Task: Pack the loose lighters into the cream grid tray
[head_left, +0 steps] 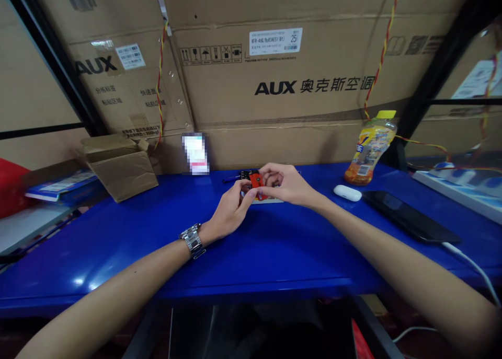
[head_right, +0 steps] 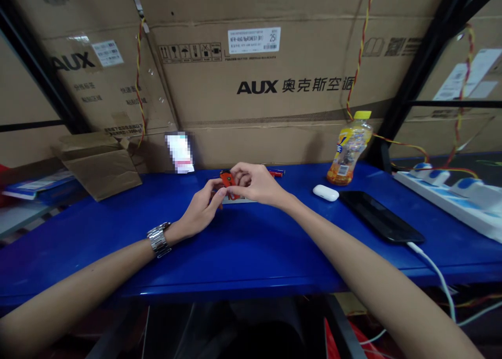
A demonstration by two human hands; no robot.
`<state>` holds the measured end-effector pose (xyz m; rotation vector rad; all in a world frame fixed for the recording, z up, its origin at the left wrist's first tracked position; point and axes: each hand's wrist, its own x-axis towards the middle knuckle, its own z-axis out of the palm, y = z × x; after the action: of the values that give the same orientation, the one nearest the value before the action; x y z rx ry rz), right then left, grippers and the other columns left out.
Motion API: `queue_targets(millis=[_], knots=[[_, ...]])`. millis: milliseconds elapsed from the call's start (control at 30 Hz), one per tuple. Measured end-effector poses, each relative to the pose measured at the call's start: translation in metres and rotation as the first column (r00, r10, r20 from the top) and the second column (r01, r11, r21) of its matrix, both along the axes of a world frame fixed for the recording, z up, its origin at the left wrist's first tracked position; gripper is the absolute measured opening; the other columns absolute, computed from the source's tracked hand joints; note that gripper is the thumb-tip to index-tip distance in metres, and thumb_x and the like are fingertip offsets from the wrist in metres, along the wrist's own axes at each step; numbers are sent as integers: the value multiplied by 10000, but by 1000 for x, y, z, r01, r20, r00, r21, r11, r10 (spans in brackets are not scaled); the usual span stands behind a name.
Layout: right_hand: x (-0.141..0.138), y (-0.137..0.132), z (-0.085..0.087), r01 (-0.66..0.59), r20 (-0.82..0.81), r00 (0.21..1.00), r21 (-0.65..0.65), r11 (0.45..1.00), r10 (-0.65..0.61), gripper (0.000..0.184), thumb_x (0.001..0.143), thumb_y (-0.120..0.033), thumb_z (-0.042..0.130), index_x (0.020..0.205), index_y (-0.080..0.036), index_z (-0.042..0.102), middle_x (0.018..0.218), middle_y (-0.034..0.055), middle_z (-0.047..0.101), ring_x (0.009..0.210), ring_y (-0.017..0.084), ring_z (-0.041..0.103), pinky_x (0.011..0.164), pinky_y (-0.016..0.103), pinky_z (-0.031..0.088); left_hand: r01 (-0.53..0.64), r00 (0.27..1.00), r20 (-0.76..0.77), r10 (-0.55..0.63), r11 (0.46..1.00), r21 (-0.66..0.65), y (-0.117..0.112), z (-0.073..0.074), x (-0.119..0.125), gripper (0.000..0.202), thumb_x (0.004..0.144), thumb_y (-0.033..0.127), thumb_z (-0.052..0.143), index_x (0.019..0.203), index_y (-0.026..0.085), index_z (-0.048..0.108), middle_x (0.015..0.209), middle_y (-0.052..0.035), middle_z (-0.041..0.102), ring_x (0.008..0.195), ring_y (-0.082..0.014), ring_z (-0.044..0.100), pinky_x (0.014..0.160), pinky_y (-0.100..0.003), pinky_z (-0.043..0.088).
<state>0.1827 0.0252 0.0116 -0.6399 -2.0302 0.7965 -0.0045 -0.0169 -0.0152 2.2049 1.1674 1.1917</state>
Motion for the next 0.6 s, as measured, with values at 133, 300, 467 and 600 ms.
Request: queue_targets(millis=[133, 300, 467, 600], knots=[[-8, -8, -3, -118, 60, 990, -104, 987, 125, 189, 742, -283, 681, 875, -162, 620, 662, 8, 665, 584, 136, 635, 550, 260, 510, 46, 999, 7, -46, 998, 49, 0, -2, 0, 263, 972, 403, 357, 986, 184, 501, 881, -56, 653, 760, -172, 602, 725, -303, 454], [-2, -5, 0, -1, 96, 995, -25, 1000, 4, 230, 774, -364, 662, 840, -143, 670, 643, 25, 677, 551, 134, 627, 525, 257, 502, -46, 997, 65, 47, 999, -16, -2, 1, 0, 208, 975, 378, 346, 922, 202, 441, 813, -29, 637, 689, -156, 584, 660, -286, 426], [12, 9, -3, 98, 106, 989, 20, 995, -99, 254, 814, -393, 605, 775, -148, 658, 619, 30, 663, 532, 136, 627, 539, 277, 514, 17, 973, 232, 2, 997, -77, -2, -2, 2, 235, 985, 415, 315, 878, 214, 374, 706, 13, 559, 618, -121, 535, 630, -267, 424], [20, 20, -9, 146, 170, 973, 58, 988, -154, 255, 832, -386, 576, 745, -155, 640, 612, 26, 657, 523, 128, 615, 536, 274, 501, 48, 921, 390, 7, 990, -133, 0, -4, 2, 327, 953, 503, 362, 808, 211, 391, 611, 53, 424, 516, -90, 402, 496, -218, 352]])
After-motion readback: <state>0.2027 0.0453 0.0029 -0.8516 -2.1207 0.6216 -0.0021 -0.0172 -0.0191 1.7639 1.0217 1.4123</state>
